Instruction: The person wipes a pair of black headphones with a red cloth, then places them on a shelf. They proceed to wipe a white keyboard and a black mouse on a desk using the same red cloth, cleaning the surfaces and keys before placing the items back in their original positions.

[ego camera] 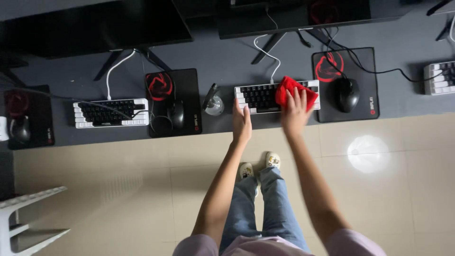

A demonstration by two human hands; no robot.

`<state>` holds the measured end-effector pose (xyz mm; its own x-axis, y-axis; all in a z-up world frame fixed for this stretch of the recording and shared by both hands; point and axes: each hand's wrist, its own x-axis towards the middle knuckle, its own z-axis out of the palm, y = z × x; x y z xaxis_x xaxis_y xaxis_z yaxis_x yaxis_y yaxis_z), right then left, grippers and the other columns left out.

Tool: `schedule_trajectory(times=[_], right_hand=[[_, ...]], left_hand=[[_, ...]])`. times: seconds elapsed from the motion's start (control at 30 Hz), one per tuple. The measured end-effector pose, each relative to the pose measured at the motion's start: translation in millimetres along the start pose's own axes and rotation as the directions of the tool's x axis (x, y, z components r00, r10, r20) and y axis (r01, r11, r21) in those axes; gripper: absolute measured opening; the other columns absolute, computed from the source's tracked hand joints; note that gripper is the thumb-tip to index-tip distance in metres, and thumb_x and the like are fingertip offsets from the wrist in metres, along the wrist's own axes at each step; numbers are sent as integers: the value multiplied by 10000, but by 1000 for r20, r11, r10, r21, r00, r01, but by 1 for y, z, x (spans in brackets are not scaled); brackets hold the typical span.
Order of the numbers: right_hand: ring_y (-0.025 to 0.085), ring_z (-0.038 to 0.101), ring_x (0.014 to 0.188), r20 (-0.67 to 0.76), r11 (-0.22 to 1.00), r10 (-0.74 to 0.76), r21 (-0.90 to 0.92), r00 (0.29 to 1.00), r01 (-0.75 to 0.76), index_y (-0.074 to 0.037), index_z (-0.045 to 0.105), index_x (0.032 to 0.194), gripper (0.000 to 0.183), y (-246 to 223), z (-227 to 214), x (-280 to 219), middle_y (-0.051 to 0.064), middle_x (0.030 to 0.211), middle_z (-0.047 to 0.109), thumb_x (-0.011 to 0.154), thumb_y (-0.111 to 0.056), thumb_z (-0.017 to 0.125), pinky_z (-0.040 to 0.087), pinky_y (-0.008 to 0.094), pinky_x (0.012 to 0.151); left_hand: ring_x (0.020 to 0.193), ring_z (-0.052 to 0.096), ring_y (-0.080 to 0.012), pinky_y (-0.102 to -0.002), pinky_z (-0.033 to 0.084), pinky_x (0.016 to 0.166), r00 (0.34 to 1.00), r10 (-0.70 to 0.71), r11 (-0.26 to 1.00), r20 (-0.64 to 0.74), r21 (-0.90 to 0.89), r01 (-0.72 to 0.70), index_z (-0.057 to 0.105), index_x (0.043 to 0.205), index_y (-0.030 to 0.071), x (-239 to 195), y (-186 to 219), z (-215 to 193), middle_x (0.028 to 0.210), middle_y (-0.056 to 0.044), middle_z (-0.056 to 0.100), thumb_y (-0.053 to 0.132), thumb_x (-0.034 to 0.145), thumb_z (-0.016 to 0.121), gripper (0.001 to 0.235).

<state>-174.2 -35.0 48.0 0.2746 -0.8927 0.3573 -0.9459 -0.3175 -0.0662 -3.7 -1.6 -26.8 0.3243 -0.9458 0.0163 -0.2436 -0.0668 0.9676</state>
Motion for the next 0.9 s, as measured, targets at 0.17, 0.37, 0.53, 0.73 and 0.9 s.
schedule_trajectory(times=[0.17,0.37,0.53,0.73,0.9], right_hand=[[229,493,1514,25,900,59,431,998,-64,-203,586,1442,493,-62,112,2,25,1586,535,958,-127,633,299,574,1310],[254,521,1376,-6,924,-346,168,938,342,-186,659,1391,487,-35,32,23,86,1469,589,908,-154,612,238,649,1187],[241,514,1430,29,985,-159,78,987,157,-186,672,1369,493,57,8,2,54,1506,599,892,-78,606,243,621,1222],[302,500,1416,-33,989,149,-17,988,-149,-122,592,1441,539,128,31,-1,126,1494,581,909,-110,679,218,684,1195],[355,480,1398,-72,955,297,29,952,-296,-70,499,1502,685,106,38,-3,189,1492,541,873,-181,746,187,724,1152]], left_hand=[[1502,331,-419,-439,276,1227,995,98,995,-16,20,-98,218,1610,-16,-2,20,-3,1629,-309,316,419,1089,398,702],[1470,373,-340,-385,350,1165,960,-250,964,127,-65,260,87,1634,34,-4,24,-14,1661,-227,268,431,1049,348,754],[1593,197,-328,-375,194,1273,995,26,998,99,-60,-20,50,1625,-46,-6,-9,-8,1719,-233,150,334,1125,343,693],[1587,216,-322,-368,211,1265,994,19,996,107,-84,-10,58,1619,-50,-4,-6,-9,1714,-230,163,347,1115,354,707],[1553,219,-390,-394,230,1249,995,16,982,94,188,-33,95,1605,-68,-3,-1,-5,1674,-297,180,401,1088,411,766]])
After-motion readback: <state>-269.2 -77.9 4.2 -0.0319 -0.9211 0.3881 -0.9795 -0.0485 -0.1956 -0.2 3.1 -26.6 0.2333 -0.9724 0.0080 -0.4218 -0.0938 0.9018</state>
